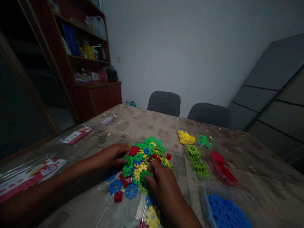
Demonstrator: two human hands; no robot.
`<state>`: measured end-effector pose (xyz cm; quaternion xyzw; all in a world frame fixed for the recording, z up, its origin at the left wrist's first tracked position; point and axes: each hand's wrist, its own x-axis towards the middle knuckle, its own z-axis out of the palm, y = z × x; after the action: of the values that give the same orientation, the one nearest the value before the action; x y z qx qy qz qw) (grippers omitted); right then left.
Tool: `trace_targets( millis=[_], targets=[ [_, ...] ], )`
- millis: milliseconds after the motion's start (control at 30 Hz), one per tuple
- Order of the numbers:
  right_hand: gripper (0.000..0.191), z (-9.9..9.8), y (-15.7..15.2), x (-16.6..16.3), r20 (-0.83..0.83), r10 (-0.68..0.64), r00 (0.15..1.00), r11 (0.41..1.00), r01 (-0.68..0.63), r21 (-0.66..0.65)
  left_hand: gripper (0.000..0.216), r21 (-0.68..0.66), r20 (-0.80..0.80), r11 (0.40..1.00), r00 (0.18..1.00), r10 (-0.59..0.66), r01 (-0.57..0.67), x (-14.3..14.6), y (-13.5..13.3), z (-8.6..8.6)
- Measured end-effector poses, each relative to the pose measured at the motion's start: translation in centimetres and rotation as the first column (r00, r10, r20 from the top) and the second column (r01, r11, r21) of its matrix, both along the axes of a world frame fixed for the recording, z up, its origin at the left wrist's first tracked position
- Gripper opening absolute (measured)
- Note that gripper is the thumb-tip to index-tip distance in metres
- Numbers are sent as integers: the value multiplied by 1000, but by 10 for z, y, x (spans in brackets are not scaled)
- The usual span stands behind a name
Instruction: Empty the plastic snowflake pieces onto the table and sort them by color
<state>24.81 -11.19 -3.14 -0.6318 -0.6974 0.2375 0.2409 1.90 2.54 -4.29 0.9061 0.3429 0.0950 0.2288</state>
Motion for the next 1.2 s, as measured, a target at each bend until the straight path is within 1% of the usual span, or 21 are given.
trace_targets(
  millis=[100,233,300,367,400,500,567,800,900,1000,1100,1200],
  targets=[
    [11,3,26,-9,77,16,997,1000,-17,12,17,6,7,1000,1000,0,0,3,-4,-1],
    [22,-4,65,-18,150,28,988,999,-25,-23,38,-12,6,1000,1000,-18,18,4,-6,-1],
    [19,-8,79,-19,183,25,983,998,-15,-57,39,-15,-21,1000,1000,-15,15,3,-6,-2],
    [15,-13,87,-20,198,22,980,997,-6,-82,39,-26,-41,1000,999,-14,13,2,-7,-2],
    [16,-14,88,-20,195,22,981,996,-5,-88,37,-33,-40,999,999,-23,21,2,-7,-2],
    [21,-17,86,-20,163,19,987,996,-4,-88,31,-48,-15,998,999,-35,34,0,-8,0],
    [17,-17,80,-16,134,16,991,997,-5,-81,28,-62,13,998,1000,-23,23,-1,-8,4],
    [21,-8,54,5,7,13,1000,999,-13,-31,12,-178,77,983,996,-34,48,-9,1,21],
    [24,-6,48,3,-30,46,998,998,-47,-42,16,-196,84,980,996,-26,43,-16,5,29],
    [24,-6,46,-7,-41,78,996,995,-80,-53,25,-249,54,966,997,-63,75,-19,5,32],
    [21,-9,45,-16,-17,92,996,994,-93,-64,37,-303,34,941,989,-146,149,-16,-1,27],
    [18,-14,45,-16,32,80,996,994,-78,-70,42,-283,5,943,984,-180,174,-6,-11,19]
  ],
)
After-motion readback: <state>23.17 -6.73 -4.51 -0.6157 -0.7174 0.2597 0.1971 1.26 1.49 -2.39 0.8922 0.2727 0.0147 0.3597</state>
